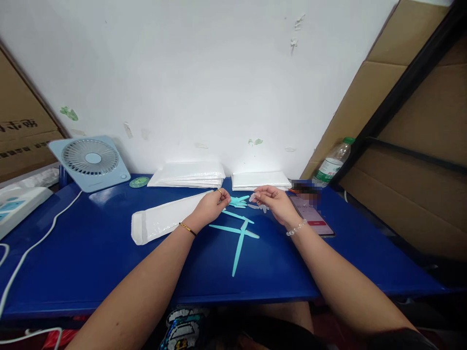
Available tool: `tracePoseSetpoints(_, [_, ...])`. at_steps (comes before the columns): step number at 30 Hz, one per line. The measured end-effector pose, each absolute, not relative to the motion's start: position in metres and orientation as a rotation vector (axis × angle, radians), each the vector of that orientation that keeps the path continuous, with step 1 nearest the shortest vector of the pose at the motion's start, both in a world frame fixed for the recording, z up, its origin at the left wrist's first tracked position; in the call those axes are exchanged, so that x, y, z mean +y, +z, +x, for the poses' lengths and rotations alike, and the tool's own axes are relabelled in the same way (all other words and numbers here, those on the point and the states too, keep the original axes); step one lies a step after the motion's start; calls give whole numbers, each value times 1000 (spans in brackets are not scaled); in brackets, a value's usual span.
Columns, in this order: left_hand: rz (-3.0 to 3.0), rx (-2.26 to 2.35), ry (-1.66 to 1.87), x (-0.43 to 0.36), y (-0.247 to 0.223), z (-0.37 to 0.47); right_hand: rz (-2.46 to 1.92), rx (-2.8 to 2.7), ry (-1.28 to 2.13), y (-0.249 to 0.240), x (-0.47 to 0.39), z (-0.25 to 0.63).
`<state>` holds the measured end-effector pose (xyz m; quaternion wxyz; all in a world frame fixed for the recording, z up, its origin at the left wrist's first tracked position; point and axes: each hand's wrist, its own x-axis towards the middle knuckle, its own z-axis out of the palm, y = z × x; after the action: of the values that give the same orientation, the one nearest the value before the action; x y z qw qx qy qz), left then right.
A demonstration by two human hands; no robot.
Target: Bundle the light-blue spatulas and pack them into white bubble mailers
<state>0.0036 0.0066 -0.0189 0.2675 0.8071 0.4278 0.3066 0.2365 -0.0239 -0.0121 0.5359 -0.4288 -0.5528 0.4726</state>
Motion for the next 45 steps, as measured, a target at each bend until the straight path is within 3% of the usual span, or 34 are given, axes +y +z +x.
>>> tracePoseSetpoints(35, [2146,1199,796,-1,-9,2,-1134,-1150,1305,-5,-27,241])
tracePoseSetpoints(45, [2165,1184,789,0,-10,2,-1162,-1272,1218,-16,-21,241])
